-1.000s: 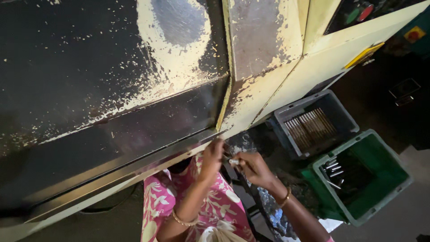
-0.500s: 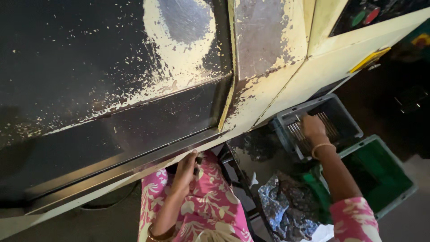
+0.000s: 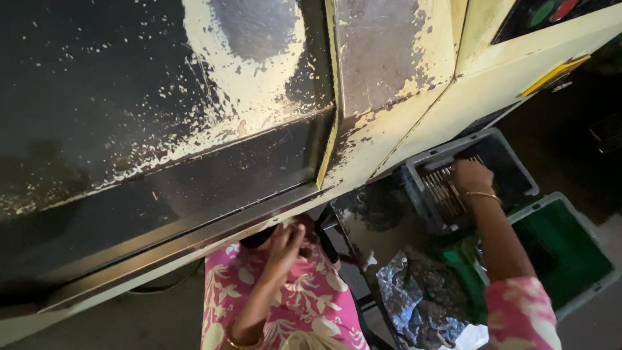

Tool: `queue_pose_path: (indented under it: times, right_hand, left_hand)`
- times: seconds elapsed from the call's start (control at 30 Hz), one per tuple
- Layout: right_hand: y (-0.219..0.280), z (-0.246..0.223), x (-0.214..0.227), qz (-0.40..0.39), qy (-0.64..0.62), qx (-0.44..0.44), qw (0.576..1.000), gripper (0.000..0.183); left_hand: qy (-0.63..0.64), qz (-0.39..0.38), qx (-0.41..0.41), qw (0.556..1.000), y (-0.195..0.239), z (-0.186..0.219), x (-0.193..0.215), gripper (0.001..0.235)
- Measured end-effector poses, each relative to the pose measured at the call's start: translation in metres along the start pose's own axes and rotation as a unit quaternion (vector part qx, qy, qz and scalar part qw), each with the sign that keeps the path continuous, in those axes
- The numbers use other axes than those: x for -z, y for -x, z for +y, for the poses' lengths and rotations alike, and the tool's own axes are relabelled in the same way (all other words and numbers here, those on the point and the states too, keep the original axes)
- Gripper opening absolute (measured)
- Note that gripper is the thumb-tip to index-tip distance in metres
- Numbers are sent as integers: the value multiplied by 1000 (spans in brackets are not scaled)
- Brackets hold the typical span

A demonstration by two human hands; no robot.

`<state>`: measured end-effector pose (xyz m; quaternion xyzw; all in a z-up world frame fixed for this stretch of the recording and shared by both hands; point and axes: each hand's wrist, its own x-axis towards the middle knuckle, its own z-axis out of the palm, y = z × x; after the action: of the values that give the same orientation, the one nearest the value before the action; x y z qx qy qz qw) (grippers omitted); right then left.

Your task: The person operates a machine by repeatedly opening and closing its door, inserting a metal rod into an internal mechanism, and then closing the door. This cycle is performed multiple times throughout the clip.

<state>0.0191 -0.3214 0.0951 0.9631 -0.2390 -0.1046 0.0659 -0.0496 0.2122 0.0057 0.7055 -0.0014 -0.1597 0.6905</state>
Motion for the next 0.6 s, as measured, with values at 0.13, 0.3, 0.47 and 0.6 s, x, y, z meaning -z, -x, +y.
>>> queue_pose_path:
  times: [0.13,0.3,0.47,0.6]
  right_hand:
    - [47,49,20,116,-229,15,966,47]
    - [107,132,18,209,-175,-106,956,44]
    - [136,162,-20,148,-167,-167,960,49]
    - [142,144,-34,-35,-105,-116,987,38]
  left_hand:
    - [-170,-53,-2,984,-17,-14,-23,38]
    - [-79,-131,160,975,-35,-34,-80,26]
    - [-74,-145,140,977,-57,-58,-164,28]
    - [67,-223,66,970,-64,-67,-197,48]
